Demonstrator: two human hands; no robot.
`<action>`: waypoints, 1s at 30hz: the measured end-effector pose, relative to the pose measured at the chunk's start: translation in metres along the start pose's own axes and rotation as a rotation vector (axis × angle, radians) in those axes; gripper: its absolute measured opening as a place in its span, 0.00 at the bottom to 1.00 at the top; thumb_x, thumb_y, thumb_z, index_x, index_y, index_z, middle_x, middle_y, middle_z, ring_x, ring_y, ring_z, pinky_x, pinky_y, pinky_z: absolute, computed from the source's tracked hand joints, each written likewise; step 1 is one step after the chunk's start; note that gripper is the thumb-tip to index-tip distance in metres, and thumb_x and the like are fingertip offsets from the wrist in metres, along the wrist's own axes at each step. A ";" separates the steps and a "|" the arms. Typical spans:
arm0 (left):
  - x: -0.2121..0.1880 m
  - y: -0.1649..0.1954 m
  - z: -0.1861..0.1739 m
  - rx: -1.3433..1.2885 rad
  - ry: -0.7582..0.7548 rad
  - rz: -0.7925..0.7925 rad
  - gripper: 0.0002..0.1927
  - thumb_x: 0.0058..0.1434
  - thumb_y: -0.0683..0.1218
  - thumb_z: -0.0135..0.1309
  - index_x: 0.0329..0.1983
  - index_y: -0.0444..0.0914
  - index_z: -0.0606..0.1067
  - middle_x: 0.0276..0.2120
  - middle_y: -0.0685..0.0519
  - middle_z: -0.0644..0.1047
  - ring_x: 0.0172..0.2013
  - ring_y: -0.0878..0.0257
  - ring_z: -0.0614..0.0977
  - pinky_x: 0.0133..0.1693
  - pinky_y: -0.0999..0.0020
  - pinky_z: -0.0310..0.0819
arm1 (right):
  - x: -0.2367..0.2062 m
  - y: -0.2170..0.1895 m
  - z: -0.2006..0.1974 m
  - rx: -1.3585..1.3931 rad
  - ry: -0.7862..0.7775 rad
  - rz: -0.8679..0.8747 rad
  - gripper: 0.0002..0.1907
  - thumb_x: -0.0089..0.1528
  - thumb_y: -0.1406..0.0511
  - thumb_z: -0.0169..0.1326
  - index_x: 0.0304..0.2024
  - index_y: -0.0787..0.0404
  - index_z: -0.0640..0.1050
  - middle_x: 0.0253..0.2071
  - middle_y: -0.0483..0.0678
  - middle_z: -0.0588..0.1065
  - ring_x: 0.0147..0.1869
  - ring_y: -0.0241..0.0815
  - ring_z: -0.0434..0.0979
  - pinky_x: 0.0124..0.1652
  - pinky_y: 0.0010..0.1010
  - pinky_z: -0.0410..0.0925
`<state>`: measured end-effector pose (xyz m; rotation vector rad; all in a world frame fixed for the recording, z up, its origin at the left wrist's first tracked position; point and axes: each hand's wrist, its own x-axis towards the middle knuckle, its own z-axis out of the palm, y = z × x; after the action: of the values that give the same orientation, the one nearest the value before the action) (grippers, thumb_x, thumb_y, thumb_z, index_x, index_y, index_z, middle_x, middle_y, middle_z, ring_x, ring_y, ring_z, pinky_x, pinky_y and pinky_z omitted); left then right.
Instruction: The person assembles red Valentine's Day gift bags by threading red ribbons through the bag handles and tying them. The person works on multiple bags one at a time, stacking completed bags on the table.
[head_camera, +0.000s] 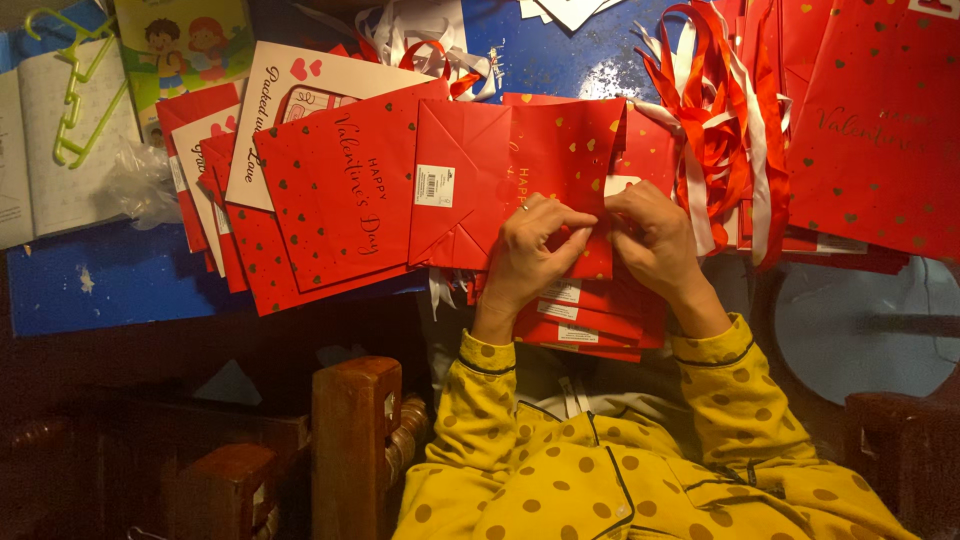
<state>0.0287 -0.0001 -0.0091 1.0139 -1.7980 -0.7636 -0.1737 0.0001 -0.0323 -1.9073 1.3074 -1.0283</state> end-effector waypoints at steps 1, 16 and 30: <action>0.000 0.000 0.000 -0.011 -0.006 -0.009 0.06 0.58 0.38 0.61 0.39 0.38 0.80 0.33 0.51 0.79 0.37 0.56 0.78 0.42 0.64 0.73 | 0.000 0.000 0.000 0.010 0.004 -0.029 0.13 0.54 0.78 0.53 0.42 0.67 0.76 0.32 0.52 0.70 0.38 0.48 0.70 0.39 0.33 0.64; 0.000 -0.004 0.000 -0.156 -0.025 -0.267 0.06 0.61 0.41 0.61 0.41 0.38 0.82 0.31 0.53 0.81 0.33 0.65 0.80 0.37 0.70 0.74 | -0.001 -0.004 0.001 -0.003 0.044 -0.097 0.13 0.56 0.77 0.55 0.44 0.66 0.77 0.41 0.50 0.73 0.46 0.46 0.74 0.43 0.31 0.67; -0.002 -0.003 0.008 -0.167 0.074 -0.300 0.11 0.63 0.40 0.60 0.47 0.39 0.74 0.31 0.56 0.78 0.30 0.68 0.80 0.34 0.71 0.74 | 0.001 -0.012 0.000 -0.039 0.040 -0.114 0.11 0.56 0.77 0.57 0.41 0.66 0.77 0.39 0.49 0.72 0.44 0.46 0.74 0.42 0.32 0.67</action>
<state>0.0231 0.0008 -0.0152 1.1977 -1.5092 -1.0265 -0.1681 0.0028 -0.0221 -2.0200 1.2616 -1.1106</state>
